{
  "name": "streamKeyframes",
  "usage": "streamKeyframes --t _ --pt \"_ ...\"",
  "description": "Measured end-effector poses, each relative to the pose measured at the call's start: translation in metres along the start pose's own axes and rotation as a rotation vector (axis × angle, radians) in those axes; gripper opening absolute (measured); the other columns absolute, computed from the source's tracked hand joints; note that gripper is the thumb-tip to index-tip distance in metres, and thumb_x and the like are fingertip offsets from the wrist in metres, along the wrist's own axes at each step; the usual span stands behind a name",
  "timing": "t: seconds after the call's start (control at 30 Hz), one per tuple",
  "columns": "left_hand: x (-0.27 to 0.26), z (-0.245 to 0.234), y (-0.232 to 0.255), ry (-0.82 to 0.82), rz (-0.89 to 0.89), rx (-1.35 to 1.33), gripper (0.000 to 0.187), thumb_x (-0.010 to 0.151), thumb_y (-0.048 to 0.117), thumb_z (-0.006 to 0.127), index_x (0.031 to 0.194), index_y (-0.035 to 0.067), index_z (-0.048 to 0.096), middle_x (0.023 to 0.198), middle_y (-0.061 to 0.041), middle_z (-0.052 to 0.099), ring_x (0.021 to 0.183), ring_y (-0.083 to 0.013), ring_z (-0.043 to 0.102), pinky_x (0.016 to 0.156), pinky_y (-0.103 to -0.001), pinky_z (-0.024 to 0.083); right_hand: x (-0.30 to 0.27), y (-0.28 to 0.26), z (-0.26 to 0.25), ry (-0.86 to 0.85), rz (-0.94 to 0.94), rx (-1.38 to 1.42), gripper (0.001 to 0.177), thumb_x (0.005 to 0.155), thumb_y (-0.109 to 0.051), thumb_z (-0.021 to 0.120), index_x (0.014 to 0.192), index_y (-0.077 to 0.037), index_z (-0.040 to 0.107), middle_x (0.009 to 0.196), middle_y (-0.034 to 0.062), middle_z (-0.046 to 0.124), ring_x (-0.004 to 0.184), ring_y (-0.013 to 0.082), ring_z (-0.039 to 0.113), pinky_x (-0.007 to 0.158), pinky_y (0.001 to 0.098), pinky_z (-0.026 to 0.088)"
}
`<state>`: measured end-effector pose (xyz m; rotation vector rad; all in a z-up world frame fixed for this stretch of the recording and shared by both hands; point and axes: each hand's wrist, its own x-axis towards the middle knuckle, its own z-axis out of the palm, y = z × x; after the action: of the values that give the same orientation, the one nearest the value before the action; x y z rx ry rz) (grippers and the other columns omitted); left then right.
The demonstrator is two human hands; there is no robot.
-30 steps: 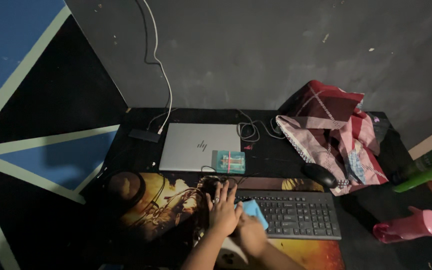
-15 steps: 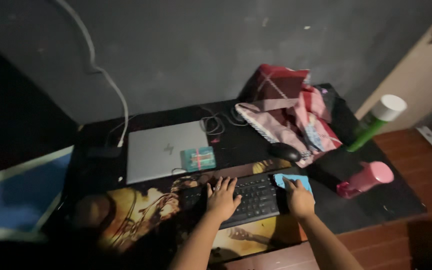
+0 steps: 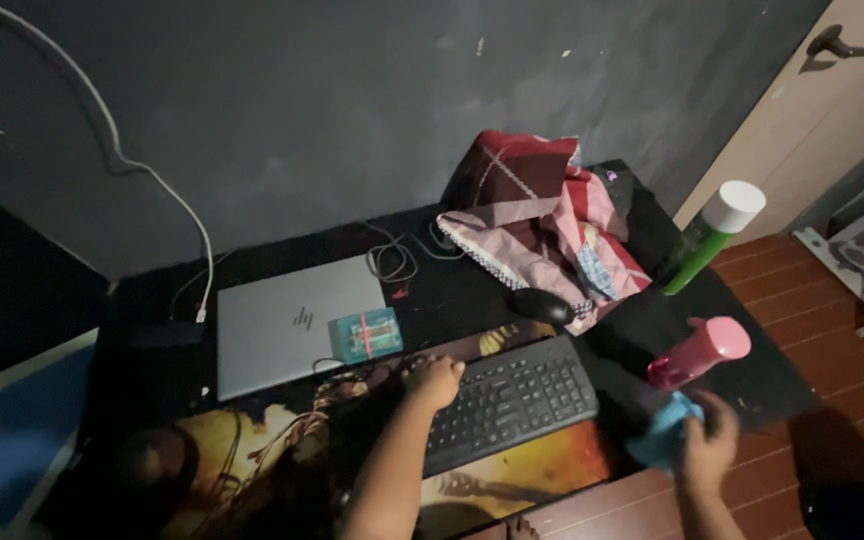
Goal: The person cleans a desk setup by wiping a keyboard, mouse, and mousepad with a blue cloth. They use a pink spray bottle to apply liquid to the cloth and wipe the items thoroughly. The person also moves a laptop and a small box to clean the underlying surface.
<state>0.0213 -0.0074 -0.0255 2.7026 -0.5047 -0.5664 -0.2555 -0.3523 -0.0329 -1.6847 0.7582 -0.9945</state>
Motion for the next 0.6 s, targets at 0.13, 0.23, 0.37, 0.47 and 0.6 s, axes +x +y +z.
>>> streamKeyframes --t 0.13,0.23,0.37,0.47,0.6 --pt "0.038 0.023 -0.024 -0.102 0.159 0.116 0.051 0.110 0.047 0.038 0.120 0.008 0.069 0.134 -0.020 0.063 0.128 -0.0406 0.056 0.108 -0.058 0.041 0.038 -0.003 -0.016 0.075 0.070 -0.267 0.084 0.091 -0.029 0.083 0.156 0.000 0.039 0.137 0.0217 0.055 0.124 0.0304 0.054 0.102 0.0419 0.044" --pt "0.047 0.026 -0.033 -0.143 0.238 -0.015 0.051 0.108 0.045 0.039 0.115 0.004 0.070 0.125 -0.022 0.068 0.120 -0.0397 0.063 0.102 -0.050 0.048 0.063 -0.032 -0.006 -0.104 0.006 -0.186 0.091 0.080 -0.030 0.086 0.152 0.000 0.041 0.138 0.0197 0.058 0.127 0.0274 0.056 0.104 0.0405 0.044" --pt "0.037 0.006 -0.017 -0.191 0.203 -0.102 0.049 0.105 0.044 0.041 0.113 0.004 0.068 0.123 -0.021 0.068 0.117 -0.0390 0.063 0.099 -0.049 0.049 0.081 -0.056 0.012 -0.241 -0.016 -0.227 0.078 0.076 -0.027 0.083 0.147 -0.008 0.058 0.132 0.0154 0.068 0.119 0.0223 0.062 0.101 0.0374 0.047" --pt "0.038 -0.001 0.007 -0.173 0.204 -0.134 0.048 0.105 0.043 0.040 0.113 0.005 0.069 0.123 -0.020 0.068 0.118 -0.0391 0.062 0.100 -0.050 0.048 0.094 -0.027 0.014 -0.211 0.080 -0.265 0.062 0.081 -0.027 0.084 0.136 -0.008 0.063 0.121 0.0145 0.073 0.110 0.0203 0.065 0.096 0.0368 0.050" --pt "0.051 0.006 0.042 -0.091 0.250 -0.220 0.046 0.104 0.041 0.041 0.116 0.006 0.068 0.126 -0.020 0.066 0.117 -0.0403 0.062 0.099 -0.050 0.048 0.122 0.002 -0.006 -0.101 0.093 -0.225 0.050 0.086 -0.025 0.084 0.129 -0.005 0.066 0.120 0.0124 0.071 0.105 0.0193 0.066 0.090 0.0352 0.053"
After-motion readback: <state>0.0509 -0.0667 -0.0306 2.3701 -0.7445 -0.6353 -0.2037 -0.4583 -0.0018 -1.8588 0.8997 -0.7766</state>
